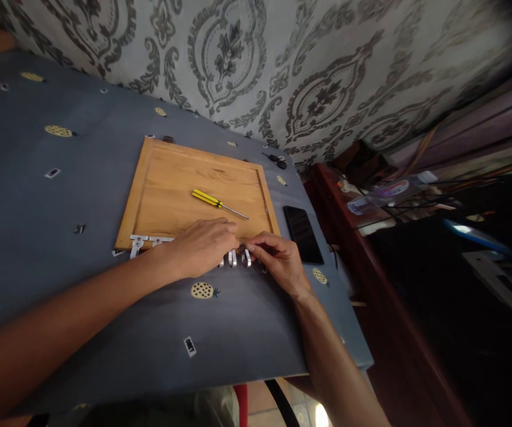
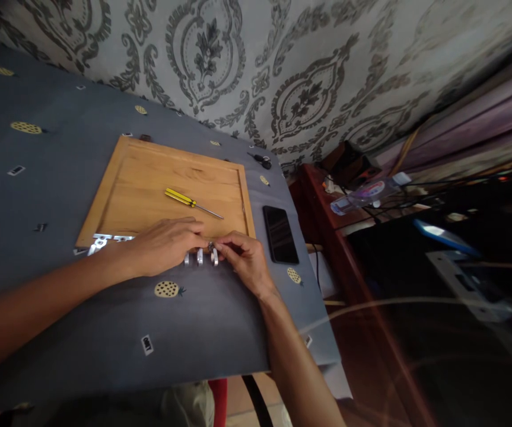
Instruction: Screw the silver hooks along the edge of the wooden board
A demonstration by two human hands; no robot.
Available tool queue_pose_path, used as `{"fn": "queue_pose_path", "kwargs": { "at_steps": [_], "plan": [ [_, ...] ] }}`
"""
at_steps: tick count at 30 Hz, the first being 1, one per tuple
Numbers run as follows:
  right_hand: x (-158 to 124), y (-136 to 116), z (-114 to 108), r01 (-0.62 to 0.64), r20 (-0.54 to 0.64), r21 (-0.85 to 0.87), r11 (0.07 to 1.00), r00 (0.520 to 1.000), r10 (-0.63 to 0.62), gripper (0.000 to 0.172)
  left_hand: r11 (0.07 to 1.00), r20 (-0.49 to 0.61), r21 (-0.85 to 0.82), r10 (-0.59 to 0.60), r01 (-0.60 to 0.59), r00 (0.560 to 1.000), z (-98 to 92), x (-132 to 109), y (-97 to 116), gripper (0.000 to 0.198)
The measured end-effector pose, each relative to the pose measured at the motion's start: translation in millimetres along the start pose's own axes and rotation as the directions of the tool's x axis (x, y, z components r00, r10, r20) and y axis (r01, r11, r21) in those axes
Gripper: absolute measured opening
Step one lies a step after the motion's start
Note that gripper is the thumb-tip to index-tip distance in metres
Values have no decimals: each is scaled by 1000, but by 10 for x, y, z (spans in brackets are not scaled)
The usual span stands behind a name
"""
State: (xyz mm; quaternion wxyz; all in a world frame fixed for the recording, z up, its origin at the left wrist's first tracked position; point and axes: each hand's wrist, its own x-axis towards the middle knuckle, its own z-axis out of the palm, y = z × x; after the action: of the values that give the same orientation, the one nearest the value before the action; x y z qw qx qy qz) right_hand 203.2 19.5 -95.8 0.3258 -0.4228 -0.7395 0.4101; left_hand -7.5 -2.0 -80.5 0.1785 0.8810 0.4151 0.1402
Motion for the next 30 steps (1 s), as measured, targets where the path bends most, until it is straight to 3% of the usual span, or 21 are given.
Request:
{"fn": "queue_pose_path", "kwargs": {
  "at_steps": [19, 30],
  "plan": [
    [-22, 8, -28, -47, 16, 39, 998, 999, 46, 26, 1000, -9, -7, 20, -20, 1000, 9, -6, -25, 35],
    [-24, -7, -49, 33, 44, -37, 999, 999, -31, 25, 1000, 8, -6, 2, -2, 1000, 4, 0, -14, 30]
  ]
}}
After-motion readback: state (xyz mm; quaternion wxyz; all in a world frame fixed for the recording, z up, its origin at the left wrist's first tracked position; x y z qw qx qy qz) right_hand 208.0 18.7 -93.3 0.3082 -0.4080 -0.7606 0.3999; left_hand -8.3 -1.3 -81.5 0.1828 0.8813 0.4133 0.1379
